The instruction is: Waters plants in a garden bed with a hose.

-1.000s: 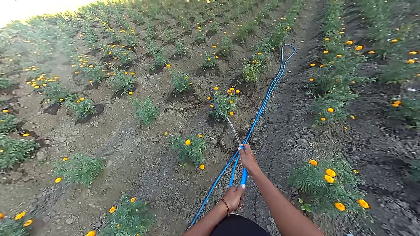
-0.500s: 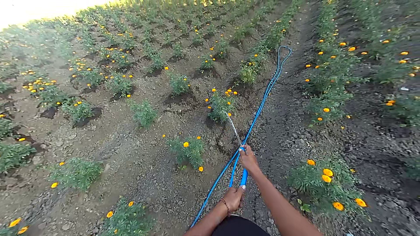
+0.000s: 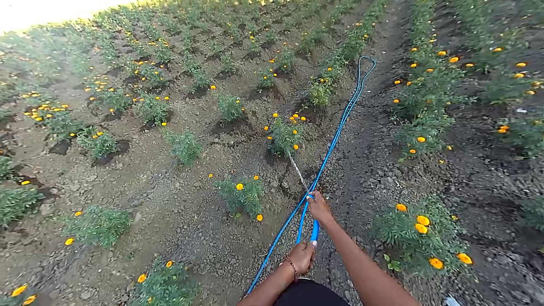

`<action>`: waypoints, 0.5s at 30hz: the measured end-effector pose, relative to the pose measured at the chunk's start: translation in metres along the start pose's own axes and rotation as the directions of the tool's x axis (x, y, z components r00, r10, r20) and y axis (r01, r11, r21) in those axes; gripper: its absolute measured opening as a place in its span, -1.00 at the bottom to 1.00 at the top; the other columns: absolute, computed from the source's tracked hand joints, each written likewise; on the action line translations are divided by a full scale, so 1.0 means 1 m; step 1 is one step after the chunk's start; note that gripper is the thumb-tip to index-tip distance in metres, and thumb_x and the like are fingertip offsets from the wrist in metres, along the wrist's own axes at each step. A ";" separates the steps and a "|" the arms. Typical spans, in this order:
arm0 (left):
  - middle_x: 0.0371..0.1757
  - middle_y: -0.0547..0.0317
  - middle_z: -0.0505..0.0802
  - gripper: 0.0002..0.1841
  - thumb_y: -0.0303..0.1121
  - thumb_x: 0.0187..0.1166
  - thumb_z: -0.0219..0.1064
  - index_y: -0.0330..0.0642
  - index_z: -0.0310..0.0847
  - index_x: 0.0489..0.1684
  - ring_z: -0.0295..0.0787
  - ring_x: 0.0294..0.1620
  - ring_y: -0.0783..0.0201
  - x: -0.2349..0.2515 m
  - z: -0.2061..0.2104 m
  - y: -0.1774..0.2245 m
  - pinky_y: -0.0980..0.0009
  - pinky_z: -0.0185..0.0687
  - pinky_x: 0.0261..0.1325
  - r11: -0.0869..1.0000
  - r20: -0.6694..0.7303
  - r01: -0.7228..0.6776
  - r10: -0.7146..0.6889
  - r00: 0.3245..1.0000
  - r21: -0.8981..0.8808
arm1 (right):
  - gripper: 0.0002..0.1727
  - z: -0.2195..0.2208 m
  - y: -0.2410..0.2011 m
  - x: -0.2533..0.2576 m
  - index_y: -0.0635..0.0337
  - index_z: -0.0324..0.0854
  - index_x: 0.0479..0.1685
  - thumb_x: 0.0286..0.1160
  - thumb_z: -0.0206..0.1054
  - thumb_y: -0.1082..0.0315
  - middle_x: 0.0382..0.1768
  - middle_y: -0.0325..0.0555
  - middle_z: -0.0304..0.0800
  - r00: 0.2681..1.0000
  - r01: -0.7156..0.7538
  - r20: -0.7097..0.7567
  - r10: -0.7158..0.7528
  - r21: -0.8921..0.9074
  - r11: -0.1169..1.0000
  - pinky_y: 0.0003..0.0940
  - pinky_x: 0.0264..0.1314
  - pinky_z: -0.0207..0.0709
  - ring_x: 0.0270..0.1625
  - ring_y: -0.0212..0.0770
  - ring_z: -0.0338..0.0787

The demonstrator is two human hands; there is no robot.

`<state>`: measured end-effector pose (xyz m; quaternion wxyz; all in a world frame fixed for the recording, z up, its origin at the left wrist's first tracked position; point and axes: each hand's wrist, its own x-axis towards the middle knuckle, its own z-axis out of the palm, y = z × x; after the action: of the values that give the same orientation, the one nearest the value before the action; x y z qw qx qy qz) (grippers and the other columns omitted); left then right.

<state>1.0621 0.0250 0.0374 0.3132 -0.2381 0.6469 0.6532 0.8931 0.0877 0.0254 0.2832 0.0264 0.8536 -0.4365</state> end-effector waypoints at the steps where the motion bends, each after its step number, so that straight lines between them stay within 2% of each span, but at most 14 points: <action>1: -0.55 0.31 0.50 -0.44 0.07 0.91 -0.21 -0.20 0.51 -0.21 0.38 -0.67 0.41 0.000 0.000 0.000 0.47 0.39 -0.50 1.000 -0.003 0.008 -0.008 1.000 -0.003 | -0.61 0.001 0.001 0.000 0.12 0.37 0.56 0.91 -0.01 0.22 -0.01 0.17 0.69 1.000 -0.005 0.006 0.005 0.007 1.000 0.01 -0.07 0.55 -0.19 0.02 0.69; 4: -0.56 0.31 0.50 -0.43 0.08 0.91 -0.21 -0.21 0.52 -0.22 0.37 -0.67 0.41 -0.003 0.000 0.000 0.48 0.37 -0.50 1.000 -0.011 0.025 -0.025 1.000 -0.006 | -0.60 0.004 0.004 0.001 0.12 0.35 0.58 0.91 0.00 0.21 0.01 0.18 0.69 0.999 -0.021 0.034 0.021 0.006 1.000 0.02 -0.03 0.55 -0.17 0.02 0.70; 7: -0.56 0.31 0.50 -0.43 0.08 0.91 -0.22 -0.20 0.52 -0.23 0.38 -0.67 0.41 -0.005 -0.001 0.000 0.47 0.39 -0.49 1.000 -0.009 0.027 -0.027 1.000 -0.005 | -0.60 0.007 0.006 0.004 0.08 0.33 0.59 0.92 -0.02 0.19 -0.09 0.12 0.64 0.996 -0.046 0.071 0.046 -0.003 0.999 -0.05 -0.19 0.55 -0.30 -0.05 0.64; 11: -0.62 0.33 0.52 -0.42 0.09 0.90 -0.21 -0.19 0.52 -0.27 0.39 -0.70 0.42 -0.003 0.000 -0.004 0.49 0.39 -0.53 0.999 -0.014 0.033 -0.033 0.999 -0.027 | -0.61 0.009 0.004 0.003 0.10 0.34 0.58 0.92 -0.03 0.21 -0.14 0.08 0.61 0.993 -0.056 0.099 0.056 -0.006 0.998 -0.11 -0.25 0.50 -0.36 -0.10 0.58; 15: -0.61 0.33 0.52 -0.43 0.08 0.91 -0.21 -0.19 0.51 -0.28 0.39 -0.69 0.43 -0.005 -0.001 -0.005 0.49 0.38 -0.52 0.999 -0.011 0.034 -0.035 0.999 -0.039 | -0.61 0.011 0.002 0.002 0.11 0.34 0.57 0.92 -0.02 0.21 -0.11 0.09 0.62 0.992 -0.041 0.118 0.041 -0.008 0.999 -0.10 -0.20 0.51 -0.32 -0.09 0.60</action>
<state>1.0688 0.0229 0.0376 0.3159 -0.2592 0.6318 0.6587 0.8975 0.0801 0.0179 0.3422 0.0172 0.8358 -0.4290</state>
